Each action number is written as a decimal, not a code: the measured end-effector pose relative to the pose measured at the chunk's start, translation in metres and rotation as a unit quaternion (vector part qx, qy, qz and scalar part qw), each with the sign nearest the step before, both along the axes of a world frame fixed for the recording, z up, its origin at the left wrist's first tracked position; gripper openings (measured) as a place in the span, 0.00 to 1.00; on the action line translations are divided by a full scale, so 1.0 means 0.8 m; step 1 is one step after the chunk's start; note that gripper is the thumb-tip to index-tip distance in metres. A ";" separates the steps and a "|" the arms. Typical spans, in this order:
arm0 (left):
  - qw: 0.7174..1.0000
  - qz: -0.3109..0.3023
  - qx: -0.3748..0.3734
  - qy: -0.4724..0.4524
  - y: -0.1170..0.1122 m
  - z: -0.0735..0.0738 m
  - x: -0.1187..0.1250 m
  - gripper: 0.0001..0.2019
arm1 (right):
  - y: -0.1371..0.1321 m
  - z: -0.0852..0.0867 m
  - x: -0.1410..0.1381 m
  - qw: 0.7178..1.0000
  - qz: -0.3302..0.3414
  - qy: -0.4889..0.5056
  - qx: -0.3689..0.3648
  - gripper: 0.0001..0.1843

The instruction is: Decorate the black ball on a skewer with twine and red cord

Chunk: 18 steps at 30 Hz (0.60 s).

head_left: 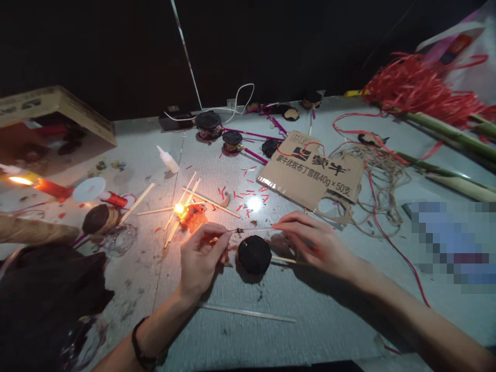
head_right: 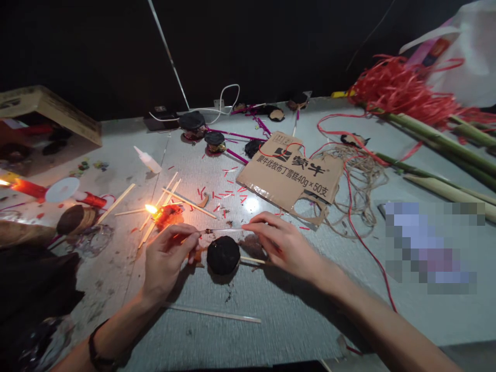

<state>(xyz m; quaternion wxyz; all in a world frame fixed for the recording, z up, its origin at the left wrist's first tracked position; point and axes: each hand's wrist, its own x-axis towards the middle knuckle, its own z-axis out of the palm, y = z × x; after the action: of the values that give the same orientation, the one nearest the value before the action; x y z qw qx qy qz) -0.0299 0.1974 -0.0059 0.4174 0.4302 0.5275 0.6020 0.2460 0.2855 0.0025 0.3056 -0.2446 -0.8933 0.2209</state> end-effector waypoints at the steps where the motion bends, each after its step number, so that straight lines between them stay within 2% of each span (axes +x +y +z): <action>1: 1.000 0.000 0.001 0.001 0.000 0.000 0.000 0.07 | 0.000 0.000 0.000 1.000 -0.001 0.000 0.000 0.21; 18: 1.000 0.006 -0.002 0.022 0.001 0.002 0.001 0.06 | 0.001 0.001 -0.002 1.000 0.005 0.007 -0.010 0.23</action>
<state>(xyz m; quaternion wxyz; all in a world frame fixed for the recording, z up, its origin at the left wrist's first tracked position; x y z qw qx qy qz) -0.0291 0.1982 -0.0040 0.4029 0.4398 0.5400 0.5938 0.2447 0.2864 0.0035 0.3082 -0.2416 -0.8902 0.2328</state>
